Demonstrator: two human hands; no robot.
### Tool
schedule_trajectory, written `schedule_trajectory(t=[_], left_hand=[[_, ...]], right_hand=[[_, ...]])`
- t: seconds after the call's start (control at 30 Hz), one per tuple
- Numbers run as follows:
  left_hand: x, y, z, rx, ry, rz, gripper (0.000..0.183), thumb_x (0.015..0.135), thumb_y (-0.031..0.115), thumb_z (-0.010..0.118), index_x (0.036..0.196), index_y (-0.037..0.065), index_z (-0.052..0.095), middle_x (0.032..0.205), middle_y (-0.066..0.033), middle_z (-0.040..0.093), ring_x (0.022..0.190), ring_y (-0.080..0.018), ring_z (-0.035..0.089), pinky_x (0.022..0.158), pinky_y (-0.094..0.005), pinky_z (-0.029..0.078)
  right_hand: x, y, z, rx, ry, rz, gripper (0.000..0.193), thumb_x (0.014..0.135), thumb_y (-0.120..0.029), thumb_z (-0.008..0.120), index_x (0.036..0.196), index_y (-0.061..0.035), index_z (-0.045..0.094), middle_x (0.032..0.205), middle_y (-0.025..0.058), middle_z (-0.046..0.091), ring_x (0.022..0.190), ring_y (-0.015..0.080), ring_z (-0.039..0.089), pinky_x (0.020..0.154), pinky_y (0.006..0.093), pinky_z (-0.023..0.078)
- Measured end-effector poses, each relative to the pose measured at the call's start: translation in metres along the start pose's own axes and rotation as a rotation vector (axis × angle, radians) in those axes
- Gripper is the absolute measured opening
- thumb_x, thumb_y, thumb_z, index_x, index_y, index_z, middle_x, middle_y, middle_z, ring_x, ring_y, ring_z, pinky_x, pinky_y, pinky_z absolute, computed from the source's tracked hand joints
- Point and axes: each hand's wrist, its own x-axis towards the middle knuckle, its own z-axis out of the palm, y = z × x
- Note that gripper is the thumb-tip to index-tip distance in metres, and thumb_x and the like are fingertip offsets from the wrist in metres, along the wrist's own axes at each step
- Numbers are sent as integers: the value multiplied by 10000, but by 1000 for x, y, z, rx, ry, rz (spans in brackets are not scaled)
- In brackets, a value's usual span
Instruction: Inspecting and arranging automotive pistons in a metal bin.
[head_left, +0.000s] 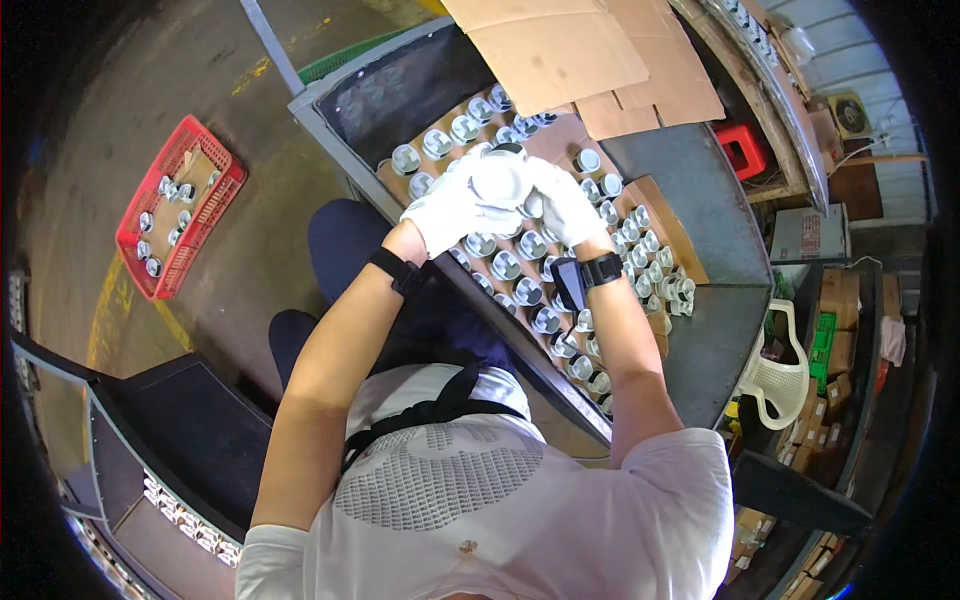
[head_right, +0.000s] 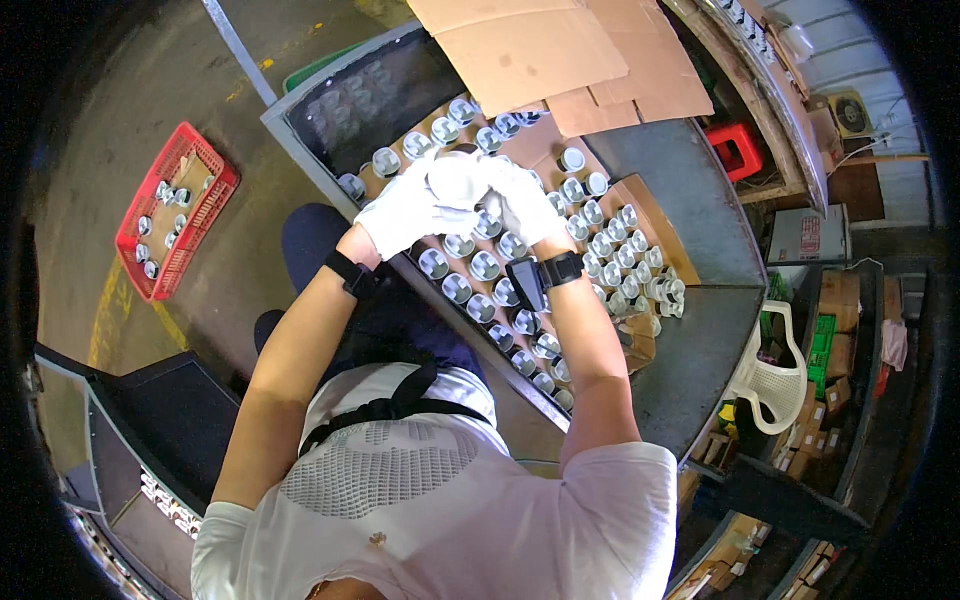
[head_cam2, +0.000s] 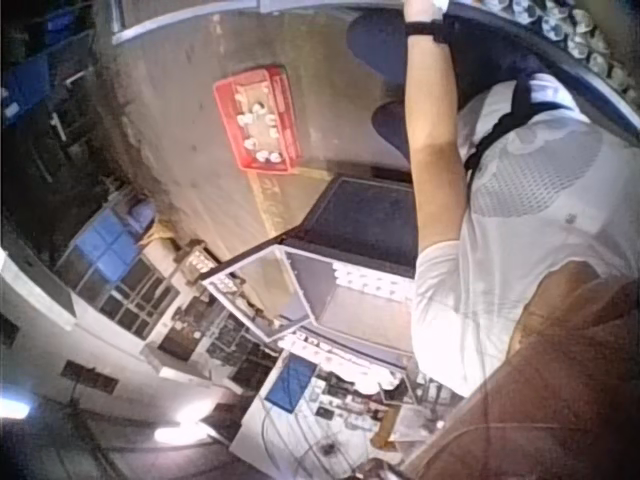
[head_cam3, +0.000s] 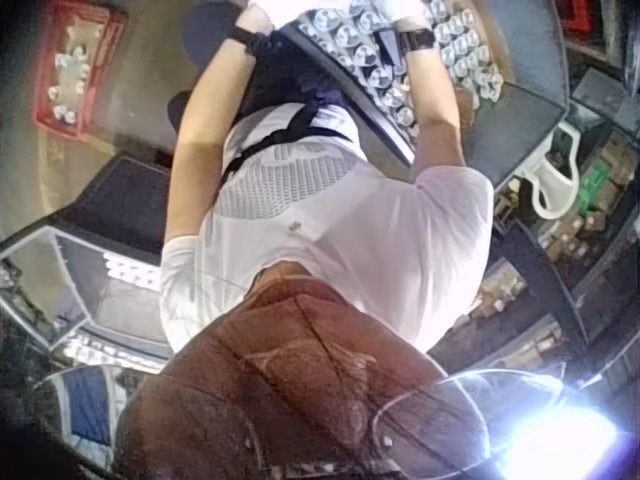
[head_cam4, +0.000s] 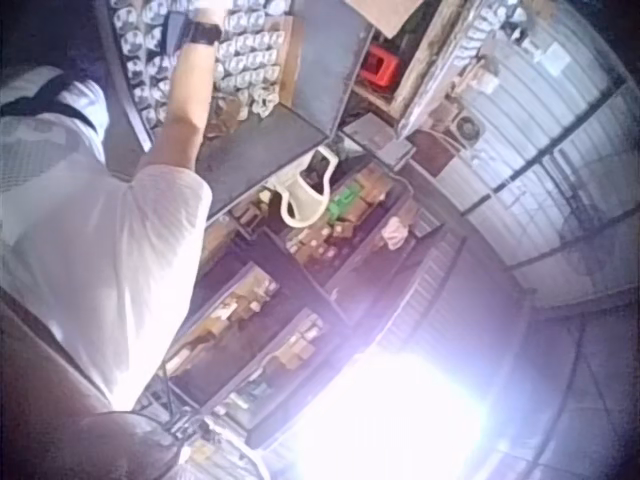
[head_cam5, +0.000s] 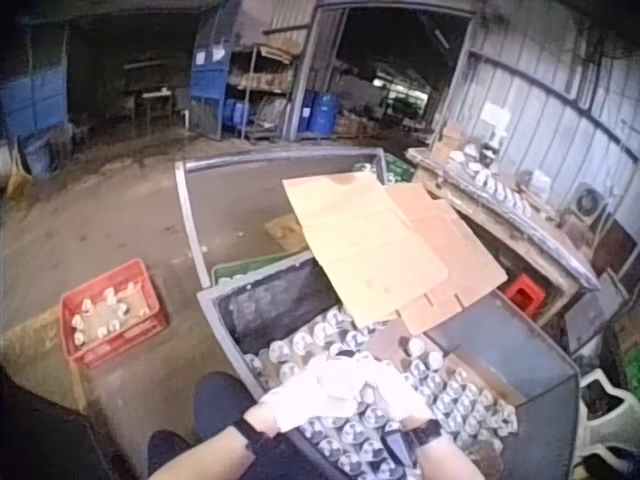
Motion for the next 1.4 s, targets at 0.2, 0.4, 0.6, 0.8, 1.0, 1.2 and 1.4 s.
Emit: schedule_trajectory(t=[0.2, 0.4, 0.6, 0.8, 1.0, 1.2, 1.4], left_hand=[[12, -27, -34, 754, 71, 354, 732, 782, 130, 777, 1425, 54, 436, 1331, -182, 556, 1238, -287, 550, 1036, -387, 466], [14, -33, -39, 848, 123, 419, 686, 826, 63, 756, 1422, -11, 425, 1363, -141, 549, 1210, -212, 567, 1008, -338, 504], [8, -18, -23, 79, -50, 172, 703, 821, 28, 752, 1437, 5, 415, 1397, -120, 515, 1246, -206, 533, 1025, -342, 495], [1, -6, -16, -281, -158, 100, 804, 800, -44, 744, 1463, 22, 294, 1457, -123, 428, 1294, -248, 490, 1025, -440, 513], [3, -17, -20, 274, -121, 248, 706, 871, 8, 688, 1474, 24, 321, 1480, -135, 400, 1317, -286, 475, 960, -456, 558], [5, -11, -15, 144, -168, 154, 671, 849, 16, 720, 1440, 20, 402, 1421, -125, 479, 1241, -252, 537, 991, -402, 543], [0, 8, -12, -430, -184, -40, 635, 857, -1, 706, 1413, 32, 401, 1382, -137, 517, 1249, -274, 536, 1023, -497, 508]], right_hand=[[-24, -29, 34, -577, -45, -179, 282, 877, -137, 673, 1124, -4, 652, 976, 55, 669, 854, 117, 576, 736, 274, 480], [-31, -42, 47, -619, -32, -98, 246, 877, -105, 661, 1095, 8, 652, 967, 60, 674, 857, 119, 589, 753, 284, 491], [-33, -52, 52, -578, 29, -59, 279, 885, -136, 677, 1126, 4, 672, 1003, 73, 687, 904, 124, 621, 800, 287, 508], [-31, -42, 39, -741, 15, -384, 284, 925, -185, 636, 1131, 6, 681, 1047, 92, 688, 952, 157, 627, 810, 310, 494], [-29, -50, 49, -396, 131, -152, 210, 939, -223, 647, 1036, -44, 698, 815, -13, 628, 692, 60, 547, 598, 228, 425], [-23, -52, 52, -7, 258, 76, 176, 952, -266, 649, 917, -97, 686, 715, -78, 556, 576, 7, 444, 498, 195, 330], [-33, -56, 33, -204, 323, -50, 338, 991, -294, 563, 1143, -22, 694, 968, 42, 707, 830, 95, 617, 725, 253, 470]])
